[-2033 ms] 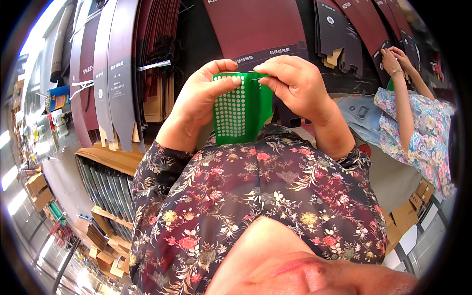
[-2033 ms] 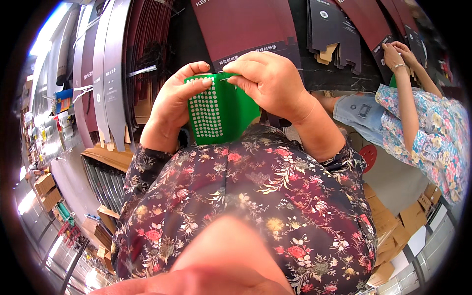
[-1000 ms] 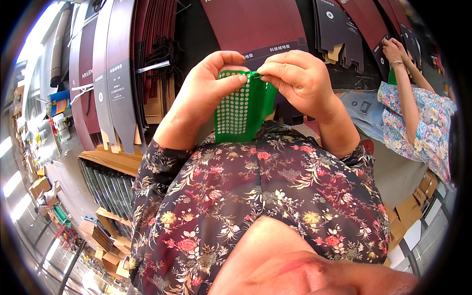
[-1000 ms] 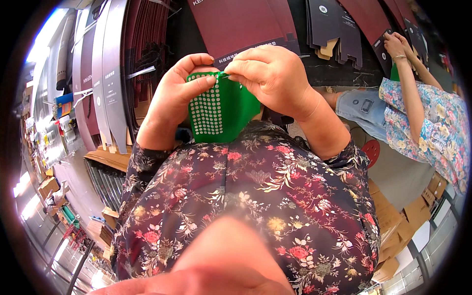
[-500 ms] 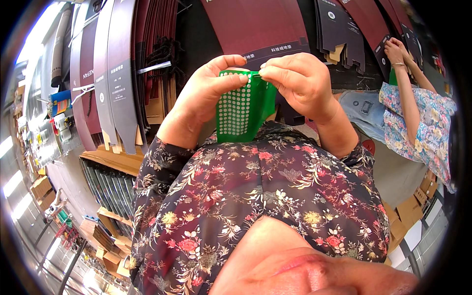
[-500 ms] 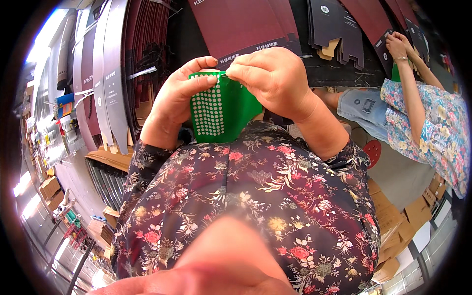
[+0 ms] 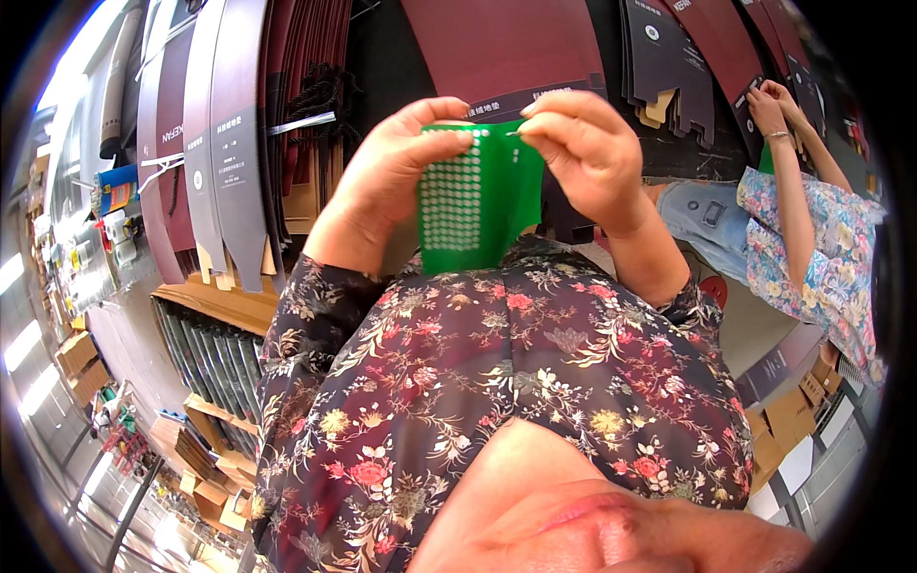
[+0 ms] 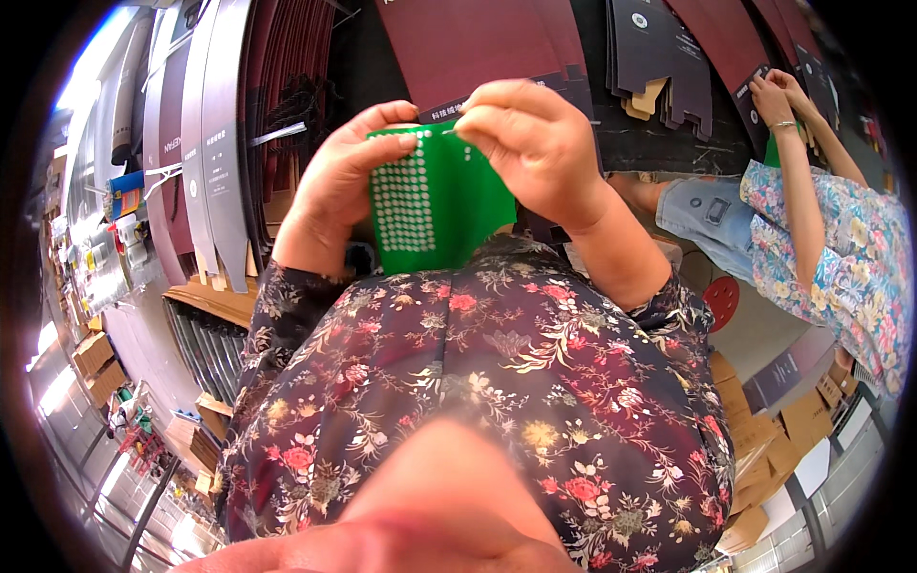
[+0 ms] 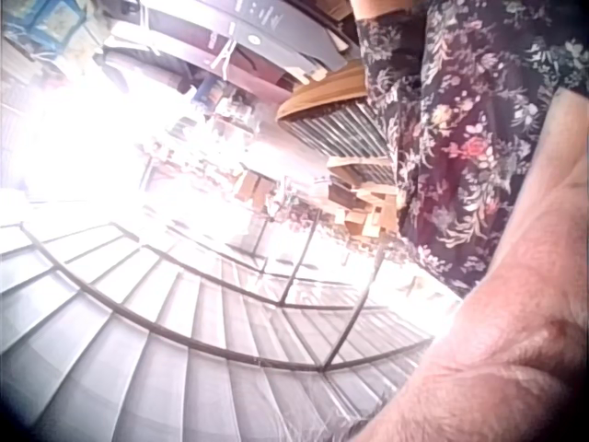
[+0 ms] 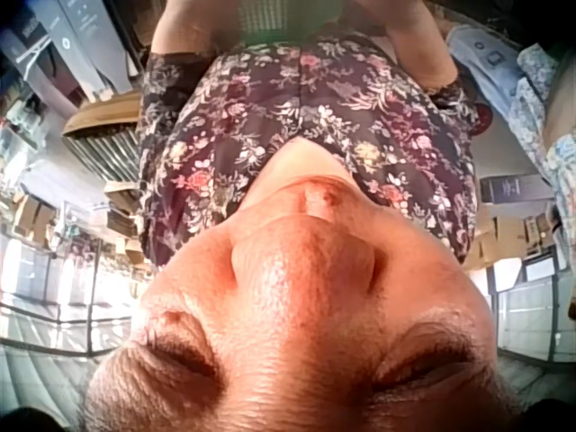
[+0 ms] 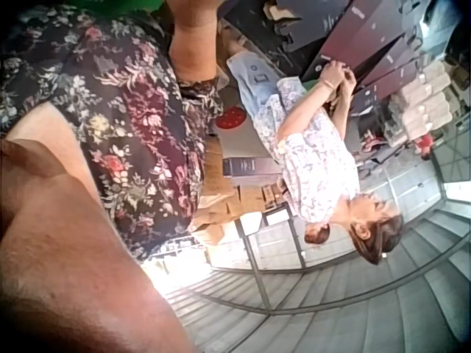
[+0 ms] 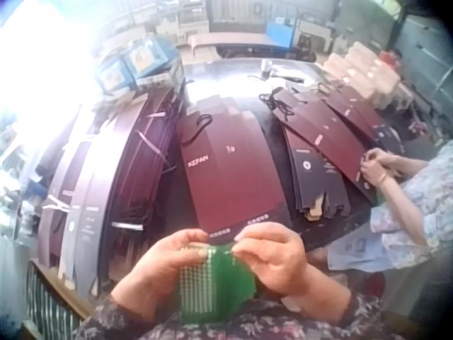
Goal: The person peels green circular stickers from a sheet and applies them to the designated area on dark maroon-colored cardboard boxes.
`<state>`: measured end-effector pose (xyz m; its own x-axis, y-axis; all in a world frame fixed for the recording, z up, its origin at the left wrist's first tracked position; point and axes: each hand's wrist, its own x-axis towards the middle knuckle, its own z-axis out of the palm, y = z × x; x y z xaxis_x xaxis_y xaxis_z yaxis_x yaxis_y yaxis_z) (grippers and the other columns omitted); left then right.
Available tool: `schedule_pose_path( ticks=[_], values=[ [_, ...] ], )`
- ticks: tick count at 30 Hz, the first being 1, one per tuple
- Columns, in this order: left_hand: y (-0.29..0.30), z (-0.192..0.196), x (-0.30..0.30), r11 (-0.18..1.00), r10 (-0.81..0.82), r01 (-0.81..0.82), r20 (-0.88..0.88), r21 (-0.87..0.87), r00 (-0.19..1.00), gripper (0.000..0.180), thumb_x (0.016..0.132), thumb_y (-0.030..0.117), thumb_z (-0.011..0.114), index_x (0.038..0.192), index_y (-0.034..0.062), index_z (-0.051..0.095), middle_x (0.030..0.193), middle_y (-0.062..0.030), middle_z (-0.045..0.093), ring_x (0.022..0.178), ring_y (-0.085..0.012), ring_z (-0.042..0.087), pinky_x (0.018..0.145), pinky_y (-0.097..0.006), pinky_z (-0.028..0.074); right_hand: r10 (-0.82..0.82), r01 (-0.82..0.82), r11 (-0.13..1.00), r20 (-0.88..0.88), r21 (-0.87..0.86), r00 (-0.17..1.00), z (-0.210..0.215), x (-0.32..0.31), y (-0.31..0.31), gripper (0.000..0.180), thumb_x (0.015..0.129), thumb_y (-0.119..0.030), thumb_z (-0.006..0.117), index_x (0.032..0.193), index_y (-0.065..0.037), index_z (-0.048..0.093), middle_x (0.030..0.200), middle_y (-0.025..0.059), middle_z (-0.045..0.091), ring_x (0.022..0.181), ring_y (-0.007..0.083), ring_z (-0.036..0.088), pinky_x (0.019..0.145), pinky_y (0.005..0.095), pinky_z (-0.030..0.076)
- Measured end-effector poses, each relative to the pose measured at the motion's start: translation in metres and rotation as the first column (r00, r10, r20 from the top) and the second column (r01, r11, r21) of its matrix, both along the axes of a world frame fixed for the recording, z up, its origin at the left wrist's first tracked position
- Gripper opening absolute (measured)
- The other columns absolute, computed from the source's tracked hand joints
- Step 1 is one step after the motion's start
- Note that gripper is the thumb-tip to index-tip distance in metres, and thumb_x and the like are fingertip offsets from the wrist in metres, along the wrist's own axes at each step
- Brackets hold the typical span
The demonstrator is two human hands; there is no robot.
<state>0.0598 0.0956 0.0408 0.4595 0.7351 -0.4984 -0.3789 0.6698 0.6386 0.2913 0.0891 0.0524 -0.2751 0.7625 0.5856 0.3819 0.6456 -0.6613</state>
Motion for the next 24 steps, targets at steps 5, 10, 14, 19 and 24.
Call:
schedule_pose_path(
  ticks=[5, 10, 14, 19, 24],
  values=[
    [0.032, 0.033, -0.068, 0.886, -0.143, 0.294, -0.392, 0.359, 0.909, 0.036, 0.087, 0.001, 0.066, 0.122, -0.0003, 0.059, 0.103, -0.0079, 0.067, 0.096, -0.0145, 0.065, 0.088, -0.028, 0.052, -0.161, 0.136, 0.860, -0.009, -0.491, 0.987, -0.013, 0.038, 0.011, 0.008, 0.085, -0.005, 0.071, 0.091, 0.000, 0.073, 0.087, 0.0071, 0.067, 0.079, 0.0165, 0.064, 0.072, 0.0281, 0.051],
    [0.070, 0.021, -0.051, 0.495, -0.494, 0.785, -0.624, 0.371, 0.606, 0.036, 0.084, 0.000, 0.063, 0.120, 0.0017, 0.061, 0.104, -0.0075, 0.068, 0.100, -0.0160, 0.064, 0.091, -0.029, 0.051, -0.138, 0.296, 0.691, 0.281, -0.660, 0.950, -0.063, 0.055, 0.030, 0.016, 0.087, -0.014, 0.072, 0.094, 0.001, 0.074, 0.091, 0.0074, 0.068, 0.086, 0.0175, 0.065, 0.078, 0.0290, 0.050],
    [0.075, -0.014, 0.000, 0.243, -0.420, 0.935, -0.840, 0.260, 0.343, 0.034, 0.083, 0.001, 0.064, 0.117, 0.0013, 0.063, 0.111, -0.0119, 0.069, 0.105, -0.0232, 0.066, 0.093, -0.035, 0.051, -0.142, 0.427, 0.669, 0.459, -0.608, 0.877, -0.061, 0.052, 0.038, 0.018, 0.087, -0.018, 0.070, 0.093, -0.002, 0.074, 0.093, 0.0080, 0.069, 0.087, 0.0203, 0.066, 0.079, 0.0312, 0.051],
    [0.055, -0.034, 0.041, 0.219, -0.188, 0.918, -0.909, 0.330, 0.372, 0.031, 0.081, 0.005, 0.064, 0.111, 0.0104, 0.069, 0.107, -0.0109, 0.070, 0.102, -0.0310, 0.066, 0.088, -0.040, 0.052, -0.081, 0.471, 0.667, 0.573, -0.577, 0.816, -0.053, 0.062, 0.032, 0.016, 0.087, -0.020, 0.069, 0.093, -0.006, 0.075, 0.092, 0.0064, 0.068, 0.088, 0.0222, 0.066, 0.079, 0.0328, 0.051],
    [0.044, -0.043, 0.058, 0.159, -0.048, 0.852, -0.858, 0.499, 0.512, 0.023, 0.075, -0.002, 0.066, 0.097, 0.0055, 0.069, 0.097, -0.0097, 0.067, 0.095, -0.0321, 0.065, 0.083, -0.041, 0.053, -0.096, 0.480, 0.702, 0.598, -0.526, 0.796, -0.064, 0.061, 0.032, 0.016, 0.087, -0.022, 0.069, 0.092, -0.008, 0.076, 0.090, 0.0046, 0.066, 0.088, 0.0225, 0.065, 0.078, 0.0334, 0.051]
  ],
)
